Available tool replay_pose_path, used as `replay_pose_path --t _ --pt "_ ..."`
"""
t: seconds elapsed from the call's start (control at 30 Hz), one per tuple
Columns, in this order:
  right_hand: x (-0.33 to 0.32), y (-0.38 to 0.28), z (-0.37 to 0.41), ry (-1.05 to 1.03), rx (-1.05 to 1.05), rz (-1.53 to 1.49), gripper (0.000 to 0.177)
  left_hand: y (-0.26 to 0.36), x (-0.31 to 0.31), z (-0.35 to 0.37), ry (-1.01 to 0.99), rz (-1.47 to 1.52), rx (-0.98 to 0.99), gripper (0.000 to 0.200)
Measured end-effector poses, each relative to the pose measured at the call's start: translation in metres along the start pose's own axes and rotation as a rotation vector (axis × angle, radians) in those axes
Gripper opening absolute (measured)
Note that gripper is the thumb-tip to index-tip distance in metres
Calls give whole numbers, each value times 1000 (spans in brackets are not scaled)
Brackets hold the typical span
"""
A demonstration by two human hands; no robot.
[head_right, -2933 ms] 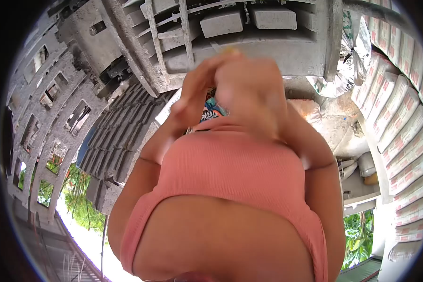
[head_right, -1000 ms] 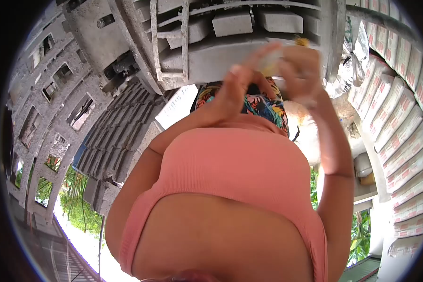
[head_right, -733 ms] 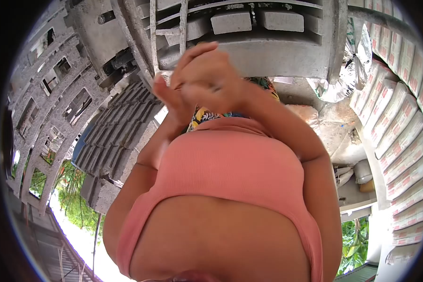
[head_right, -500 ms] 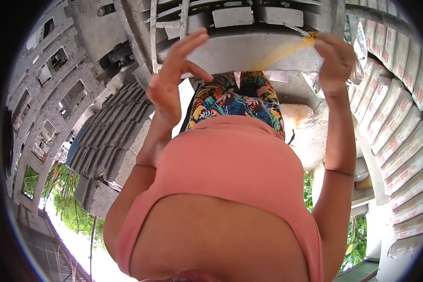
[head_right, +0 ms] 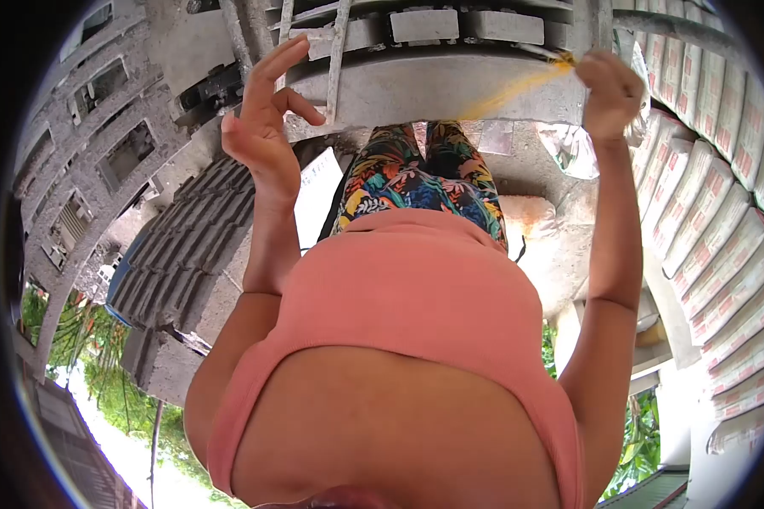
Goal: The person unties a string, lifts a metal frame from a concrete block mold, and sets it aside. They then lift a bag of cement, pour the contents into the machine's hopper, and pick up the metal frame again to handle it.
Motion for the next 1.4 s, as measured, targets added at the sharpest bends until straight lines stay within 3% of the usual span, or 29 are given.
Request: replay_pose_path --t 0.03,0.07,0.1,0.13,0.23,0.3,0.33,0.37,0.4,0.43,0.47,0.57,0.6,0.63,0.7,0.77,0.8,0.83,0.87,0.9,1.0,1.03,1.07,1.17,1.23,1.3,1.33,1.37,1.4 --pt "36 -22 6 56 -173 413 16 -1 -1 1 -8 -18 0 82" --pt "78 -7 -1 -30 163 323 17 -1 1 1 16 11 -1 83" --pt "141 -11 -8 -245 88 158 16 5 5 2 12 10 4 83" --pt "193 -41 -13 -245 -120 167 11 14 5 2 47 29 12 83" --pt "261 -97 -23 -306 -186 -184 15 40 -16 -2 226 -84 183 94" --pt "221 -91 -25 -168 -273 -254 14 36 -32 4 340 111 21 97" --pt "172 -75 -13 101 -385 -137 13 34 -34 4 331 117 25 97" --pt "130 -41 -7 185 -289 -71 15 33 -39 5 341 101 53 96" --pt "79 -8 6 290 -267 -318 20 30 -45 7 358 85 81 96" --pt "36 -17 10 159 -384 291 25 24 -49 10 370 90 81 96" --pt "3 -16 5 456 22 -190 25 15 -47 13 334 68 58 96" --pt "84 -41 -14 217 109 179 23 10 -33 14 240 64 -38 94" --pt "141 -59 -16 134 -200 278 22 18 -26 13 243 100 -38 93" --pt "191 -62 -17 4 -90 122 18 24 -21 8 252 142 -19 92" --pt "249 -106 -19 -117 -273 17 14 34 -22 7 294 137 31 91" --pt "229 -101 -13 -133 -263 -138 6 44 -35 8 345 106 104 91" --pt "185 -91 3 120 -544 -4 6 43 -35 6 325 114 74 89" --pt "132 -32 5 288 -174 -147 16 40 -36 6 317 119 73 89" --pt "88 -35 4 229 -190 11 16 34 -31 4 271 92 52 90" --pt "33 0 15 303 -50 -146 18 28 -27 3 232 65 35 90" --pt "70 -26 0 288 -55 66 21 17 -21 5 147 -3 37 90" --pt "123 -32 -11 -17 -84 226 19 12 -16 4 147 -11 32 90" --pt "169 -49 -13 -33 -246 301 16 12 -8 0 164 81 131 90" --pt "247 -94 -20 -109 -343 227 21 10 8 -26 155 82 202 90" --pt "240 -98 -33 -31 -231 -198 19 -3 50 -35 -304 720 20 81" --pt "192 -47 -20 99 -70 -182 19 24 64 -38 -329 689 164 72" --pt "162 -38 -14 37 -93 24 19 29 76 -38 -223 640 186 68" --pt "120 -30 -2 176 -348 79 28 34 82 -37 -111 585 205 63" --pt "56 -3 11 218 -263 231 30 38 82 -35 -67 584 213 59"
Point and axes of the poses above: each hand's wrist, its own z-axis away from the middle knuckle, its own x-axis out of the palm, y = z × x, the point moved 10 cm from there along -z, towards the middle knuckle, and after that the axes turned 10 degrees about -z, right-handed, at the moved point
